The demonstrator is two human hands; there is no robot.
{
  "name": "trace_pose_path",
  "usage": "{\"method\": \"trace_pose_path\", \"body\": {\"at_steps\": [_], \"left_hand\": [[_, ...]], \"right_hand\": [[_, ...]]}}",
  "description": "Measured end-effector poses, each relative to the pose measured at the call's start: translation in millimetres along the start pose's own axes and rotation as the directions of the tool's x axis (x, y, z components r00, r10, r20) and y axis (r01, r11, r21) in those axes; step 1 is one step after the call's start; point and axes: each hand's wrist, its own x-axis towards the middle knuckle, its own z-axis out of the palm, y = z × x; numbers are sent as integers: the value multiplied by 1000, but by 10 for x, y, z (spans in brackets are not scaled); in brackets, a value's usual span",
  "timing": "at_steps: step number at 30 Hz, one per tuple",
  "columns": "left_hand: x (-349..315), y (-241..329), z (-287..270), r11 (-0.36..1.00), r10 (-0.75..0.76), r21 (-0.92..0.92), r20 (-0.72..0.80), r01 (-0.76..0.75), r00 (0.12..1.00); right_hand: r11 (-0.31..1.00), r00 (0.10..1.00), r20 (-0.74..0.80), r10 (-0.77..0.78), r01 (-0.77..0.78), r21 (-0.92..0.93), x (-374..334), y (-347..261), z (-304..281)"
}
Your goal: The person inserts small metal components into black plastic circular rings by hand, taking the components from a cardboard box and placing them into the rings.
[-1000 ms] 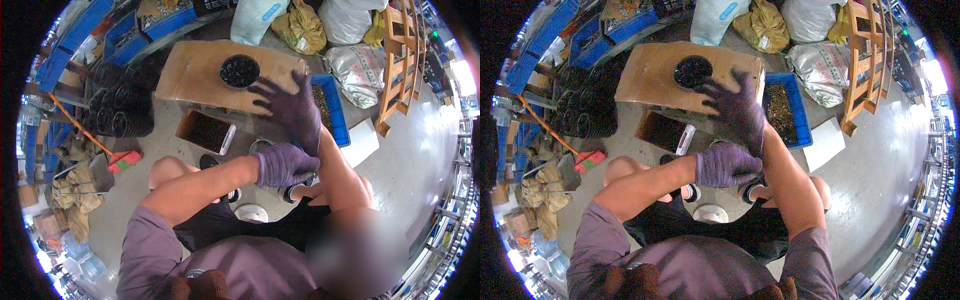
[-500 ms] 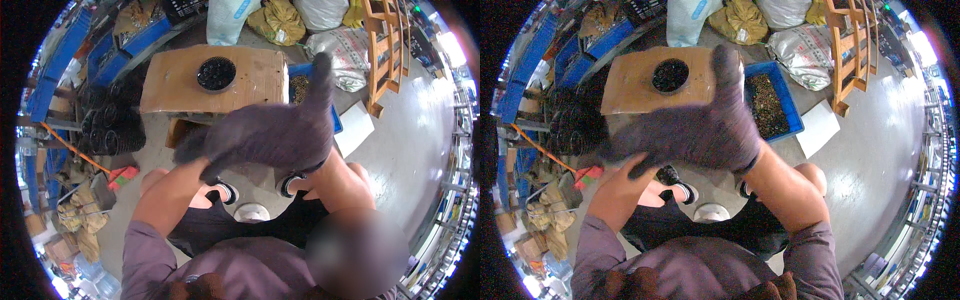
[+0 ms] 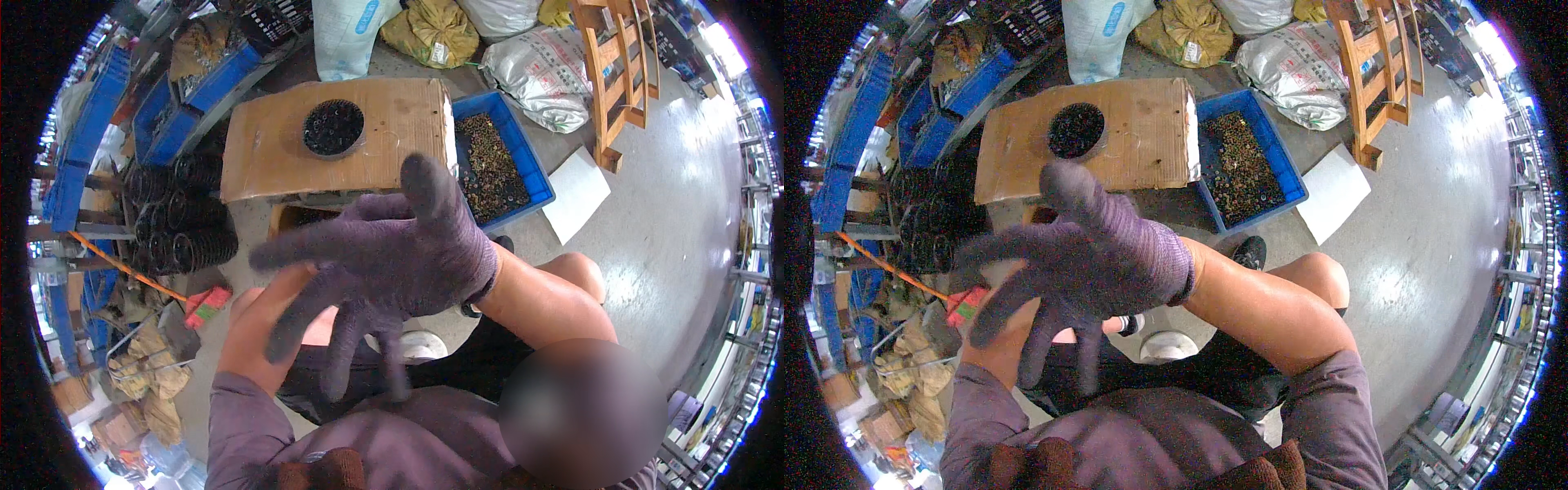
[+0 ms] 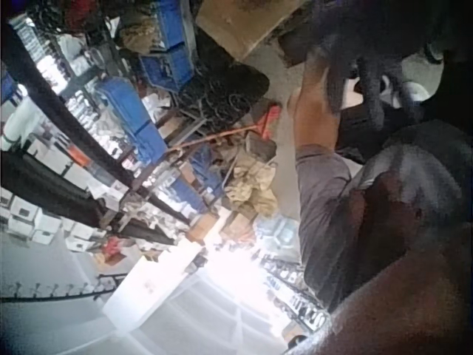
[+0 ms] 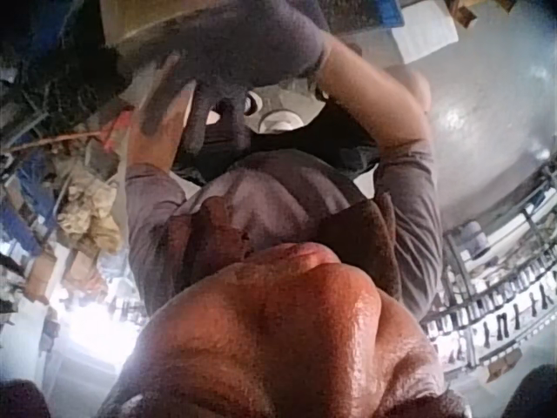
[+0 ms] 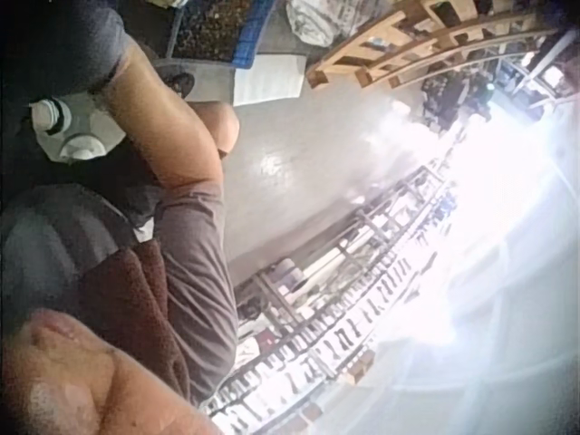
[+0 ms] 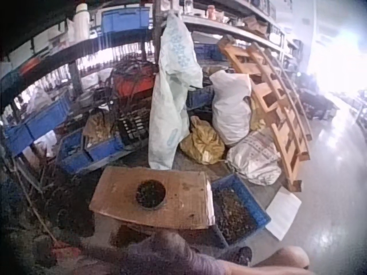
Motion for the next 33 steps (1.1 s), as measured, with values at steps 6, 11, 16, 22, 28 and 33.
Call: {"method": "trace_pose_path", "body": {"at_steps": [6,11,16,22,28,33], "left_hand": [[301,-117,478,927,-215,-330,-77,179,974],[1692,-476,1318,784,-423,-546,-125,294,897],[2051,396,990,977,-212,7,-52,212,976],[2110,450,1035,917,0,393,-178,71,984],[2098,381,1007,893,-16,441,-154,84,988],[2102,340,1037,942,-13,334,-64,34,998]], "right_hand": [[399,890,-421,175,-455,-796,117,-153,36],[392,530,-457,-714,-239,-889,227,-128,-248],[-383,326,211,-922,-674,-632,-297,-789,-548],[-380,361,132,-923,-909,-170,-276,-733,-781],[-356,355,26,-934,-934,-35,-312,-714,-892],[-335,343,-143,-928,-939,-77,-377,-745,-986]]}}
